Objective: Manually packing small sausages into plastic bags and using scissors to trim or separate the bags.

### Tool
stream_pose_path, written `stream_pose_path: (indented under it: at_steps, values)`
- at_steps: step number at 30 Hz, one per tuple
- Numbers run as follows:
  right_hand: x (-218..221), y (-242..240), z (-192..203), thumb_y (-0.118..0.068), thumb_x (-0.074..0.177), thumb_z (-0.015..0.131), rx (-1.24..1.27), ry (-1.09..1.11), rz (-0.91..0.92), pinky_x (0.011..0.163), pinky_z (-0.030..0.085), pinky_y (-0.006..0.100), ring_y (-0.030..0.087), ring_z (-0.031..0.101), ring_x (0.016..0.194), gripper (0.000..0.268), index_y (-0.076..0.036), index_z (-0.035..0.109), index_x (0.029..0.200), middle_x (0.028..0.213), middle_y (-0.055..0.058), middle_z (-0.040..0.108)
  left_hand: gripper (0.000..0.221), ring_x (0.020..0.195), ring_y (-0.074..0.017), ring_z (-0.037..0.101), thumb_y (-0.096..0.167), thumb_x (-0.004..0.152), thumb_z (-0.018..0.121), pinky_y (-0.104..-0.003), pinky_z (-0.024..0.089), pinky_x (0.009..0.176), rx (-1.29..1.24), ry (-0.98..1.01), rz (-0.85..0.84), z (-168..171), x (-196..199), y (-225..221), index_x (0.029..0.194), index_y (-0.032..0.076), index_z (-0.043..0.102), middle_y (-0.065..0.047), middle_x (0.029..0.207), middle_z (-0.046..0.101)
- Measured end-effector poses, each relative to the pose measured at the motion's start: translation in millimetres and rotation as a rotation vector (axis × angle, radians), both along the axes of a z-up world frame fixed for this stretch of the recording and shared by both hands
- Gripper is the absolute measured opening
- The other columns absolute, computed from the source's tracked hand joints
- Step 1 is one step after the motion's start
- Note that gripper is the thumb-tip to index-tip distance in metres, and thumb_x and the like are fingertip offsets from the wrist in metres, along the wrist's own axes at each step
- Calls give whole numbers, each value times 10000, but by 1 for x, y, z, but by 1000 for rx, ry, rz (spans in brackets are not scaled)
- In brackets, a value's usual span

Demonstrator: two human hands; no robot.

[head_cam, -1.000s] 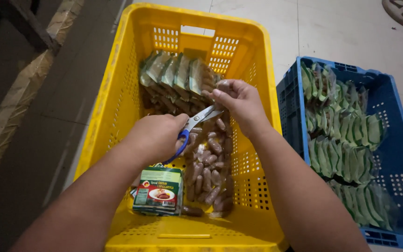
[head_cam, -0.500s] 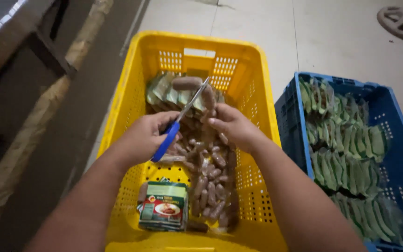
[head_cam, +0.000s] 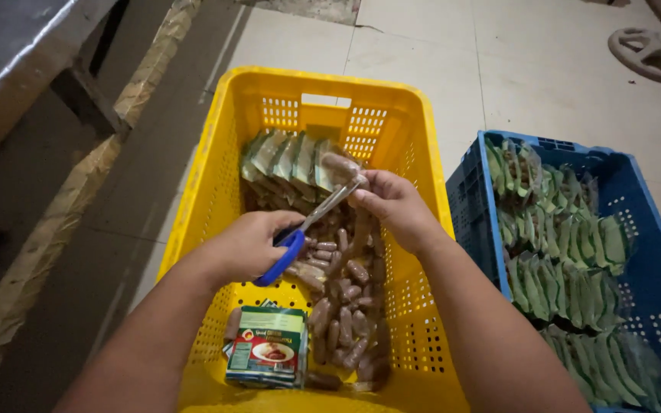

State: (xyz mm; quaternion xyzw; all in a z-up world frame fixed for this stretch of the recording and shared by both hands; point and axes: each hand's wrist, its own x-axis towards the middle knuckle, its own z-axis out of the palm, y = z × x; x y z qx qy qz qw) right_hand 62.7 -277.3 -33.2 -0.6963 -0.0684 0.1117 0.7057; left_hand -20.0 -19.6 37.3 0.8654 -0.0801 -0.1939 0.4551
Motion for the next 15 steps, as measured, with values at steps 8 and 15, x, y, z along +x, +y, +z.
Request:
stream_pose_path:
  at_steps: [8,15]
  values:
    - [-16,13,21,-26,913,724,-142,-41,86,486,537,237,116,633,598,148,15,708,1054,764,42,656,628,1163,-286,702,289,787,728,-418,551,1012,168,-39,-39,-21,13,-3,1397,167,638,-82,1199,771]
    - [-23,16,30,-25,896,764,-173,-94,83,576,469,202,68,554,677,104,-4,734,994,746,-19,616,603,1139,-314,703,293,839,700,-423,553,997,302,-96,-123,-11,8,-4,1417,142,618,-103,1197,763]
